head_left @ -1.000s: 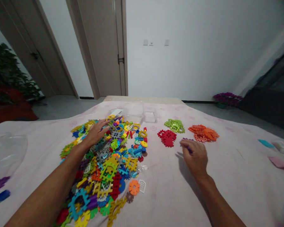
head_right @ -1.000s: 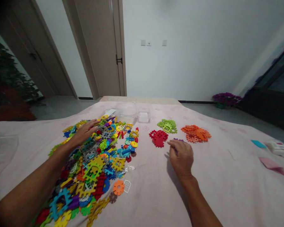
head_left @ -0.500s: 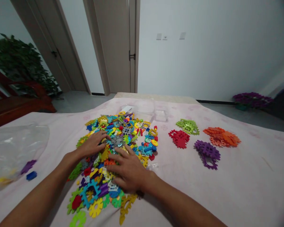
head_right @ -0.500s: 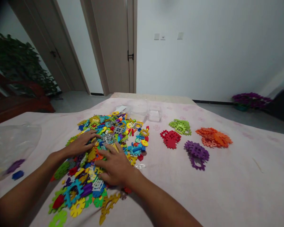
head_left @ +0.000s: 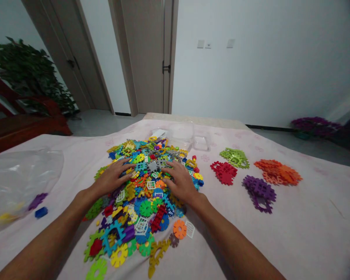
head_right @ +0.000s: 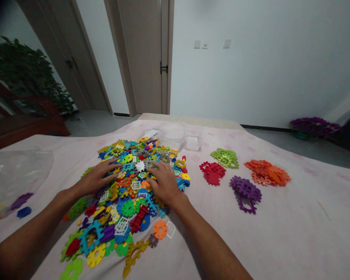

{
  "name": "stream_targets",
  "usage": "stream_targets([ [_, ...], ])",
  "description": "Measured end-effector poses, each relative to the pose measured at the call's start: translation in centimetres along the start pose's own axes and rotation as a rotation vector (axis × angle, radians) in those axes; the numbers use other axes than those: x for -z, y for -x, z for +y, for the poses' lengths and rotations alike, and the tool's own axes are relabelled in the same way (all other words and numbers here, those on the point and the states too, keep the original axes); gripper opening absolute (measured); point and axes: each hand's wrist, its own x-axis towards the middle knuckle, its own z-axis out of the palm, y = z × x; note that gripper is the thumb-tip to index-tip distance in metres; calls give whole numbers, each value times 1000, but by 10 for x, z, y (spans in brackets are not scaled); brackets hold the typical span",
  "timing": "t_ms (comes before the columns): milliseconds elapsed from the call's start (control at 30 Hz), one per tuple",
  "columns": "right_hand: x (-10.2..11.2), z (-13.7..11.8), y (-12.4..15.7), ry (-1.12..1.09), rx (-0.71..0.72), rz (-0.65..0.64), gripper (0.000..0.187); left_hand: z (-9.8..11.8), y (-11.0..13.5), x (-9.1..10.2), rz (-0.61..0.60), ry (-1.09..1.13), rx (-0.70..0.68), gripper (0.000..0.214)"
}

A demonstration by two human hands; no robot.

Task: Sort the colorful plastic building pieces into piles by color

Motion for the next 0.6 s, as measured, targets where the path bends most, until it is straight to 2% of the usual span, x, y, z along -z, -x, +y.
stream_targets([
  [67, 0, -21, 10, -39, 127, -53, 36, 7, 5, 7, 6, 52, -52, 43],
  [133, -4, -43, 15, -42, 297, -190, 37, 14, 10, 10, -52, 72, -111, 34],
  [233, -13, -64, 12, 8, 418, -334, 40, 20, 16, 7, -117, 31, -151, 40],
  [300, -17, -65, 4, 52, 355, -327, 46, 20, 18, 3, -108, -23, -138, 51],
  [400, -19, -51, -12, 118, 177, -272, 52, 15, 19, -1, -96, -94, -70, 48],
  [500, -20, -33, -22, 155, 44, -201, 43, 10, 16, -6, -80, -68, -6, 40],
  [600, -21, -17, -25, 101, -10, -89, 36, 5, 12, -11, 1, 19, 57, 29],
])
